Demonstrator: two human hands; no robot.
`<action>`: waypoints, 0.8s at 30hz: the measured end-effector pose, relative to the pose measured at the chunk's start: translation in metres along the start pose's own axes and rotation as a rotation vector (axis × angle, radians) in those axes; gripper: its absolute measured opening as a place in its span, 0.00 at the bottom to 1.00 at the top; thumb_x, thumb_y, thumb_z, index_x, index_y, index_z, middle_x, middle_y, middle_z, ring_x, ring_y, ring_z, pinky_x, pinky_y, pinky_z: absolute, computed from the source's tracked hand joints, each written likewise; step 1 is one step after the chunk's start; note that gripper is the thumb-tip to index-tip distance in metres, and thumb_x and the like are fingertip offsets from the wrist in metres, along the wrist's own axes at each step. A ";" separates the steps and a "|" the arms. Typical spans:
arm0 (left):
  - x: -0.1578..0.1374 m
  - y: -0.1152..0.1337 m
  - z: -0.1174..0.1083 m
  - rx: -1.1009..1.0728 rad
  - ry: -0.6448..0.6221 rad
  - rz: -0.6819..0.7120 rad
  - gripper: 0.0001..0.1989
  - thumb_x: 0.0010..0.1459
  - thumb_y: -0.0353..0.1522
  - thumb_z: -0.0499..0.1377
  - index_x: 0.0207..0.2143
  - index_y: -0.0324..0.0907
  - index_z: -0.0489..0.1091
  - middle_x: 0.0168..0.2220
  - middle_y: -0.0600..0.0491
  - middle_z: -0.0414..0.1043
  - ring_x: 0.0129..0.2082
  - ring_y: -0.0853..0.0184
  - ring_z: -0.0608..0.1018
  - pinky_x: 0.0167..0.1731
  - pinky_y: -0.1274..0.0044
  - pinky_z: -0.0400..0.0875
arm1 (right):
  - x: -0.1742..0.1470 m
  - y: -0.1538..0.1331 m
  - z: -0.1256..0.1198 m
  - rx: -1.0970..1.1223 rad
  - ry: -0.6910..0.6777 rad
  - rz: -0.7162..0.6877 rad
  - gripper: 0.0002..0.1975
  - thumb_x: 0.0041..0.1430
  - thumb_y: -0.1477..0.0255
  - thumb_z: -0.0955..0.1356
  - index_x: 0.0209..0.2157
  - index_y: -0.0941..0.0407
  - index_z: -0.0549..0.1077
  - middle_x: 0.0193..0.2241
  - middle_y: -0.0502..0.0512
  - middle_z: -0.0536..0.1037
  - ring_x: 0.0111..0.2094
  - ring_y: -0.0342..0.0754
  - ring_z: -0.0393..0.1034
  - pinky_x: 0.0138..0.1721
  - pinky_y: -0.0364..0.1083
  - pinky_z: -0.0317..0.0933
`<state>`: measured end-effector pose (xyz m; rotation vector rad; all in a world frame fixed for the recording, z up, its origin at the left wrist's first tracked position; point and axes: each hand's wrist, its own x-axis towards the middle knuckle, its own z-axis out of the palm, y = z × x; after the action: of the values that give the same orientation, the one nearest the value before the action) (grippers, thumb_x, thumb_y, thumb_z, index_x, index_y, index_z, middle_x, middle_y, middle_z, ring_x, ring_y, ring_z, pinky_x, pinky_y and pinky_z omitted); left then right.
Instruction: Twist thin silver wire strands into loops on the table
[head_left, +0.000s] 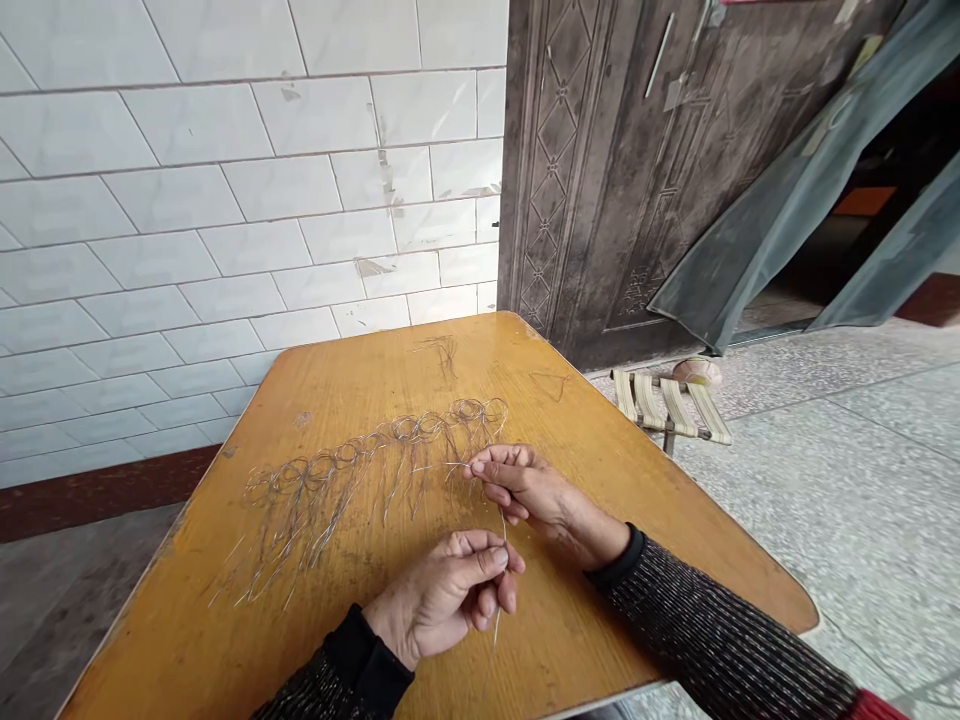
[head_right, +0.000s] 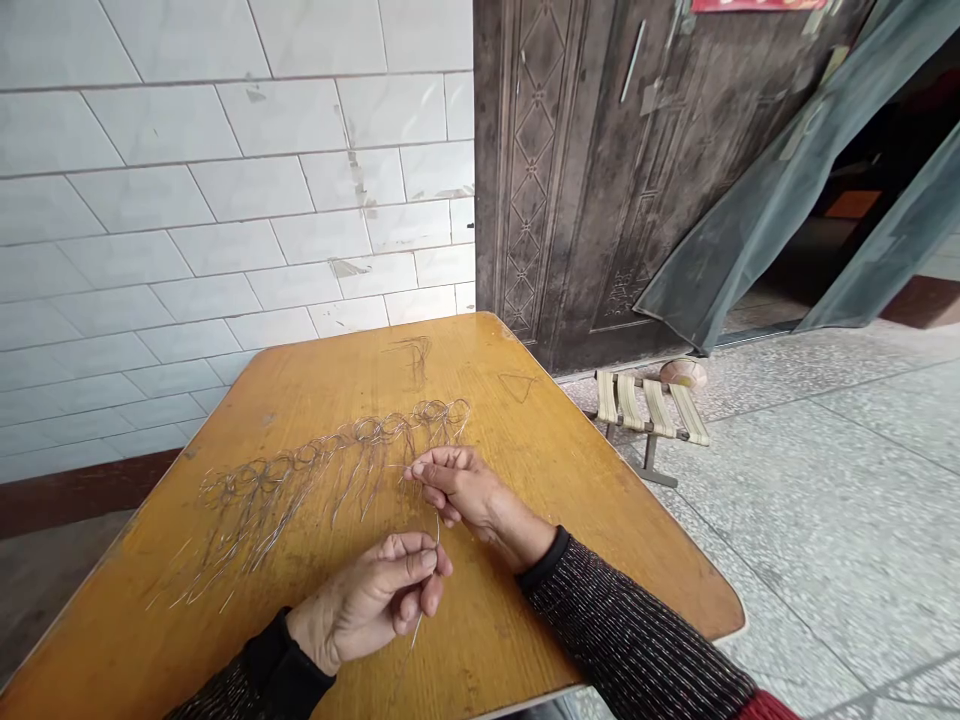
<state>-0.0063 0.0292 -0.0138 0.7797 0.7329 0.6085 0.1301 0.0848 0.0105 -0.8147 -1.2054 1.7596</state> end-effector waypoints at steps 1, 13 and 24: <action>0.000 -0.001 0.000 0.017 -0.001 0.009 0.12 0.47 0.37 0.62 0.26 0.35 0.68 0.17 0.55 0.69 0.10 0.81 0.61 0.11 0.86 0.49 | 0.000 0.000 0.000 -0.003 -0.002 0.000 0.12 0.46 0.64 0.68 0.26 0.61 0.71 0.08 0.39 0.59 0.07 0.32 0.44 0.08 0.35 0.42; -0.007 0.018 -0.009 0.241 0.398 0.408 0.18 0.50 0.40 0.59 0.39 0.37 0.66 0.33 0.51 0.70 0.18 0.80 0.65 0.16 0.85 0.57 | 0.002 0.001 -0.009 -0.064 -0.002 0.017 0.13 0.46 0.63 0.68 0.26 0.61 0.71 0.08 0.40 0.61 0.07 0.32 0.45 0.08 0.35 0.44; -0.003 0.026 -0.025 0.219 0.617 0.667 0.15 0.45 0.38 0.63 0.32 0.36 0.70 0.28 0.51 0.71 0.17 0.77 0.66 0.17 0.82 0.60 | 0.000 0.001 -0.005 -0.057 -0.060 0.078 0.14 0.47 0.63 0.68 0.26 0.61 0.71 0.07 0.39 0.60 0.06 0.32 0.44 0.08 0.35 0.44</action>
<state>-0.0329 0.0515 -0.0041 1.0613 1.1202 1.4285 0.1346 0.0868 0.0081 -0.8576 -1.2841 1.8311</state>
